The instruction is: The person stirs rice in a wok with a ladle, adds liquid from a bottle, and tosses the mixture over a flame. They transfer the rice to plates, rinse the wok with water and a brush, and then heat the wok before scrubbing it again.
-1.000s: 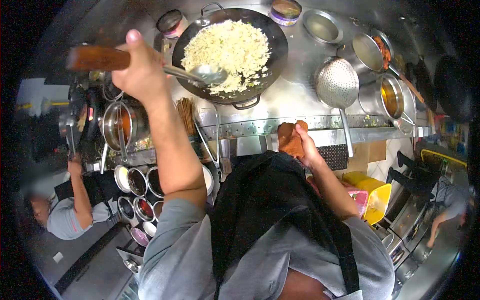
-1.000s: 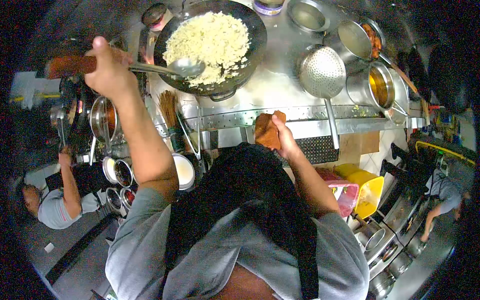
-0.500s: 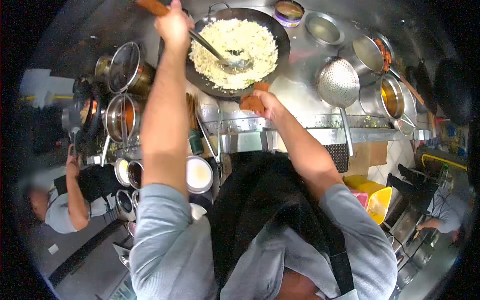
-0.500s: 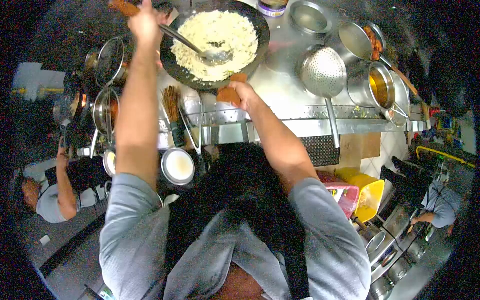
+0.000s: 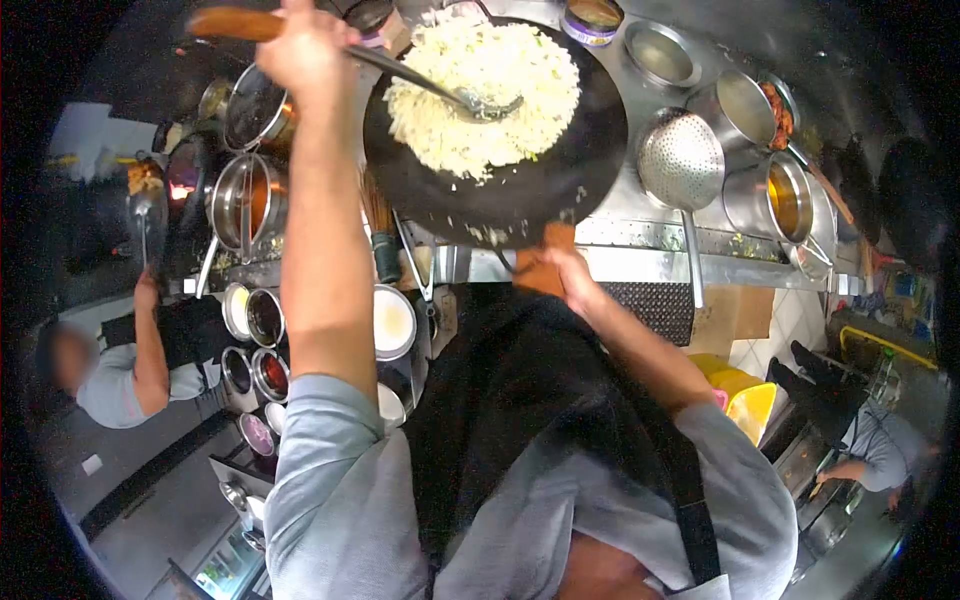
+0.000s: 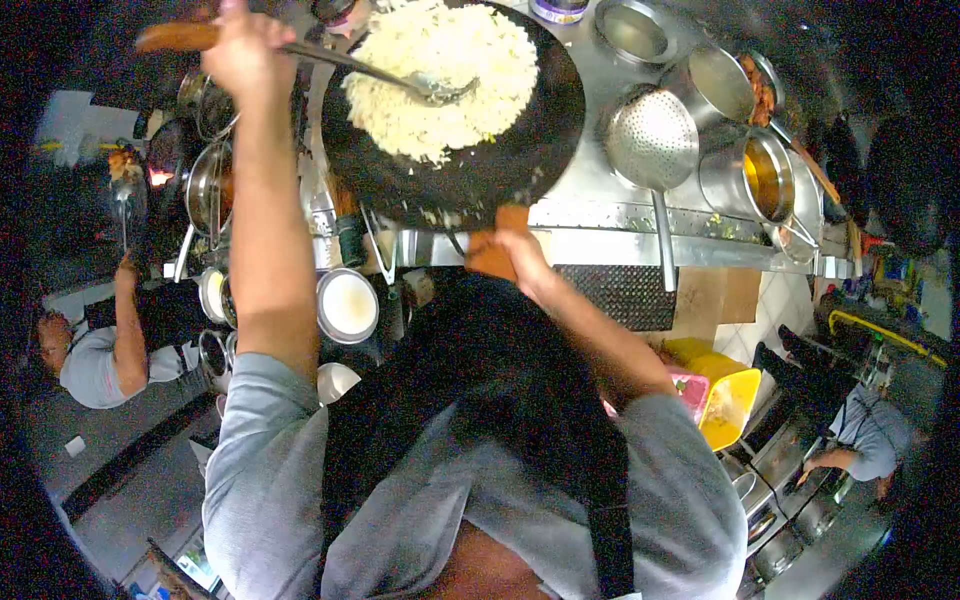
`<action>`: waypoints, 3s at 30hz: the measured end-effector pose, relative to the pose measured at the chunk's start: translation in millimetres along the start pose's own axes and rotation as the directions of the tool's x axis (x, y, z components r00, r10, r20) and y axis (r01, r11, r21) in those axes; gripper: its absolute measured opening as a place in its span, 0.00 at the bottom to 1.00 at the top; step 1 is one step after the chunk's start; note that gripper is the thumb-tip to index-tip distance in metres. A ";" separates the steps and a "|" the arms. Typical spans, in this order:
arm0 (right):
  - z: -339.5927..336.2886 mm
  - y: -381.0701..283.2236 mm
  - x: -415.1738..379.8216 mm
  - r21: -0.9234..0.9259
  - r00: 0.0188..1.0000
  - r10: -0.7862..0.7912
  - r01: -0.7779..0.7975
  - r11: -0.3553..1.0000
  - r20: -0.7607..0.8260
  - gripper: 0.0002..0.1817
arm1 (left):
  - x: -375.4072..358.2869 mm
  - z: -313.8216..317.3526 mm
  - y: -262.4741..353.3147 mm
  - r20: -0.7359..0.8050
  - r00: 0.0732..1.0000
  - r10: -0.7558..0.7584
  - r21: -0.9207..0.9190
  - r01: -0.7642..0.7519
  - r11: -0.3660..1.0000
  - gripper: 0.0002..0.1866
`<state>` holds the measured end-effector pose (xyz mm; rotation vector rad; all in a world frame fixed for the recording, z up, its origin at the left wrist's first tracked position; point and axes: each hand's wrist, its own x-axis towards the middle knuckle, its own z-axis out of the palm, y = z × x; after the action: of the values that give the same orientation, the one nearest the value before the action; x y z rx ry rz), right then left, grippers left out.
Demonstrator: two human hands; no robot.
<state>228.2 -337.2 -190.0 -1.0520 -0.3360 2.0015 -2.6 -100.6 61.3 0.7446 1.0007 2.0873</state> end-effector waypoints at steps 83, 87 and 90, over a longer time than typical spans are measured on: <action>58.0 -81.7 55.6 -0.036 0.966 0.096 -0.108 0.993 -0.240 0.17 | -166.9 -201.7 102.7 0.003 0.422 -0.907 0.981 0.177 0.085 0.36; 70.1 -91.3 48.6 -0.090 0.933 0.131 -0.170 0.981 -0.336 0.19 | -188.0 -205.8 131.7 -0.010 0.327 -0.945 0.977 0.203 0.060 0.36; 42.4 -54.0 68.4 -0.193 0.964 0.093 -0.143 0.971 -0.248 0.19 | -192.6 -211.6 81.2 0.135 0.445 -0.885 0.990 -0.091 0.105 0.36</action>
<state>204.0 -245.2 -171.7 -1.4616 -0.3684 1.9479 -70.3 -377.7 -23.1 1.4515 1.6129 0.0922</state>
